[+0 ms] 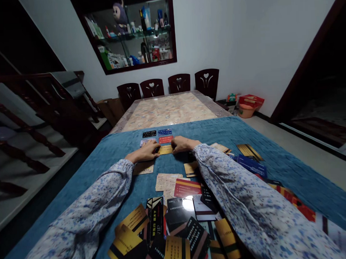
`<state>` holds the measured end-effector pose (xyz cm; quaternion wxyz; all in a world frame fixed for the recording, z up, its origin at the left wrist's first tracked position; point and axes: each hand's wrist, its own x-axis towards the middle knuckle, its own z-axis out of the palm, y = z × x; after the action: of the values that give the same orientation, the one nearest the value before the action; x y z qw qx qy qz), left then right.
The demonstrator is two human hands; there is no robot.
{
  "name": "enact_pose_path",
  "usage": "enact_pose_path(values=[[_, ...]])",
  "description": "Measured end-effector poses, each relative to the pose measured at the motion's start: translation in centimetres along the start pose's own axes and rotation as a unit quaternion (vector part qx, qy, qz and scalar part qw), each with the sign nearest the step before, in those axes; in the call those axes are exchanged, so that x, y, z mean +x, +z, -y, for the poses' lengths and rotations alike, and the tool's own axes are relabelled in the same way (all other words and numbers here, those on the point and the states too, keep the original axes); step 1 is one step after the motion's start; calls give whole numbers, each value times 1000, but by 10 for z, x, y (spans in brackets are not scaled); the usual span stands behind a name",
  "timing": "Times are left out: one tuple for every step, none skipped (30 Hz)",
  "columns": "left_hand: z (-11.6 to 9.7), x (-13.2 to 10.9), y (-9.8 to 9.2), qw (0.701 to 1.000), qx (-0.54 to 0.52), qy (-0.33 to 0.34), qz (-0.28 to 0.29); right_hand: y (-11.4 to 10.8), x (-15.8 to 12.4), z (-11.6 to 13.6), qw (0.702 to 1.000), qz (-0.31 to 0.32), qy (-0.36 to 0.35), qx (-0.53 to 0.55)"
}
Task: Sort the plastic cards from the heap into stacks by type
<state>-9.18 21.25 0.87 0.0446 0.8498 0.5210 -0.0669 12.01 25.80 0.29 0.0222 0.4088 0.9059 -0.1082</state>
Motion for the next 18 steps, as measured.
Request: enact_pose_path(values=[[0,0,0,1000,1,0,0,0,0,0,1000,1,-1,1],[-1,0,0,1000,2,-1,0,1,0,-1,1000,2,-1,1],[-1,0,0,1000,3,-1,-1,1,1,-1,1000,2,-2,1],[-2,0,-1,1000,5,-1,-2,1,1,-1,1000,2,-3,1],[-2,0,-1,1000,7,-1,-3,1,1,0,1000,2,-3,0],[-3,1,-1,1000,8,0,-4,0,1,0,1000,1,-5,-1],[-3,1,-1,1000,10,1,-6,0,1,1,1000,0,-6,-2],[-4,1,-1,1000,11,3,-7,0,0,1,1000,-1,-7,-2],[-4,1,0,1000,12,5,-9,-1,0,1,1000,-3,-7,-3],[-5,0,0,1000,12,6,-11,0,0,2,1000,-5,-7,-4],[-6,0,1,1000,13,7,-13,0,0,2,1000,-6,-6,-5],[-7,-1,1,1000,14,6,-16,0,0,2,1000,-8,-4,-6],[-8,-2,2,1000,14,6,-19,1,1,1,1000,-9,-2,-8],[-9,-4,2,1000,15,6,-22,1,1,1,1000,-10,-1,-9],[-9,-5,3,1000,16,8,-26,2,1,1,1000,-10,0,-10],[-10,-6,4,999,18,10,-29,2,1,0,1000,-10,1,-11],[-10,-8,4,999,19,12,-33,3,1,0,1000,-11,2,-12],[-10,-9,5,999,20,15,-38,3,1,0,1000,-12,2,-12]])
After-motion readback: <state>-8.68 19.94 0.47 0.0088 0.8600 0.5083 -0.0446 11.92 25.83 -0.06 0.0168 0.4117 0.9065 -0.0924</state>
